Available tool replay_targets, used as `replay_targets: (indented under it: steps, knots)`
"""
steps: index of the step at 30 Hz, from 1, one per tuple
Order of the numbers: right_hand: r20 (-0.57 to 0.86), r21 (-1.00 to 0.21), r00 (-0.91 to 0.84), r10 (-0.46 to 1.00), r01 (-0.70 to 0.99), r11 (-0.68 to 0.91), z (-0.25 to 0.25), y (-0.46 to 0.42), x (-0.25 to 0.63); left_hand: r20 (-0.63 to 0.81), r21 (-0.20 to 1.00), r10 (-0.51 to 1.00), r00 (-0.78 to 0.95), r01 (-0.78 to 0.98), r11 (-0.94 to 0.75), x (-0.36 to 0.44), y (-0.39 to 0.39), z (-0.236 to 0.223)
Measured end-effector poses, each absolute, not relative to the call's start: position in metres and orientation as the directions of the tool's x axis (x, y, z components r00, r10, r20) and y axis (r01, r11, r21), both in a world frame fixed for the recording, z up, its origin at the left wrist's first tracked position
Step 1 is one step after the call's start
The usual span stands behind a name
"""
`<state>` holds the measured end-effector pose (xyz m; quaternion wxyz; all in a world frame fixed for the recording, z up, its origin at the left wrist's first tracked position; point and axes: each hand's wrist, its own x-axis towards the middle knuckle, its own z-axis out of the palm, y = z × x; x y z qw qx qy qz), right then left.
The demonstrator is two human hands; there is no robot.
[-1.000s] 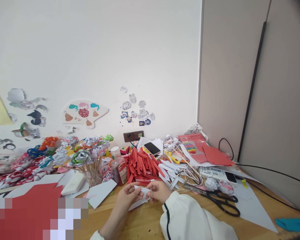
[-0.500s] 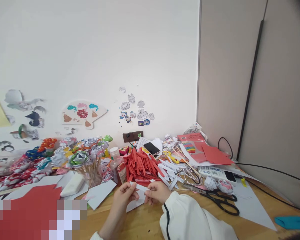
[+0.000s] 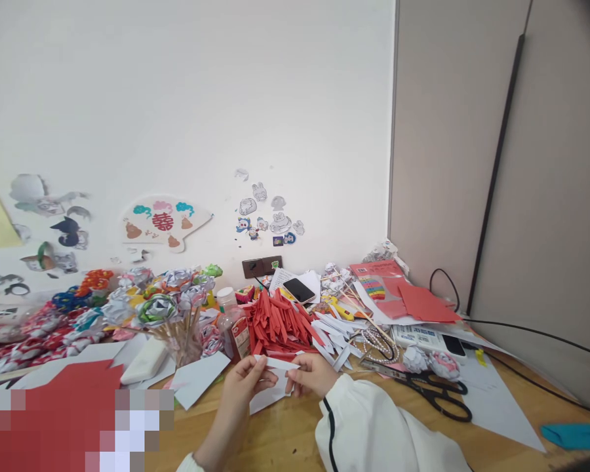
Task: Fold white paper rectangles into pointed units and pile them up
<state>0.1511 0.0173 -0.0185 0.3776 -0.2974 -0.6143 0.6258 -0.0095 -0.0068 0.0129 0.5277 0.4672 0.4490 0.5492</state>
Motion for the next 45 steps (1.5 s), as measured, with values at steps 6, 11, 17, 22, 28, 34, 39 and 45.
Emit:
replay_targets:
  steps: [6,11,17,22,28,34,39,45]
  knots:
    - [0.056,-0.988,-0.511,0.858,-0.152,-0.026,-0.02,0.021,0.152,0.031,0.992,0.999,0.028,-0.12,-0.027,-0.009,-0.006,0.01]
    - [-0.01,-0.956,-0.588,0.809,-0.231,-0.179,-0.024,0.023,0.152,0.1,0.992,0.994,0.04,-0.079,-0.097,-0.01,-0.006,0.009]
    - [0.011,-0.956,-0.615,0.789,-0.239,-0.172,-0.034,0.028,0.152,0.223,0.975,0.974,0.031,-0.013,-0.223,-0.011,-0.011,0.019]
    - [0.023,-0.959,-0.619,0.785,-0.236,-0.158,-0.036,0.029,0.153,0.277,0.953,0.961,0.002,0.124,-0.275,-0.014,-0.013,0.028]
    - [0.025,-0.963,-0.617,0.787,-0.226,-0.147,-0.035,0.028,0.153,0.192,0.979,0.98,0.048,0.055,-0.194,-0.018,-0.012,0.026]
    - [0.021,-0.975,-0.598,0.801,-0.188,-0.115,-0.032,0.028,0.153,0.116,0.993,0.992,0.057,0.031,-0.118,-0.018,-0.008,0.025]
    - [0.066,-0.988,-0.554,0.83,-0.155,-0.025,-0.024,0.025,0.152,0.072,0.997,0.997,0.022,0.002,-0.072,-0.018,-0.008,0.023]
    - [0.139,-0.982,-0.453,0.881,-0.176,0.064,-0.021,0.02,0.148,0.019,0.991,1.0,-0.011,-0.134,-0.02,-0.015,-0.003,0.011]
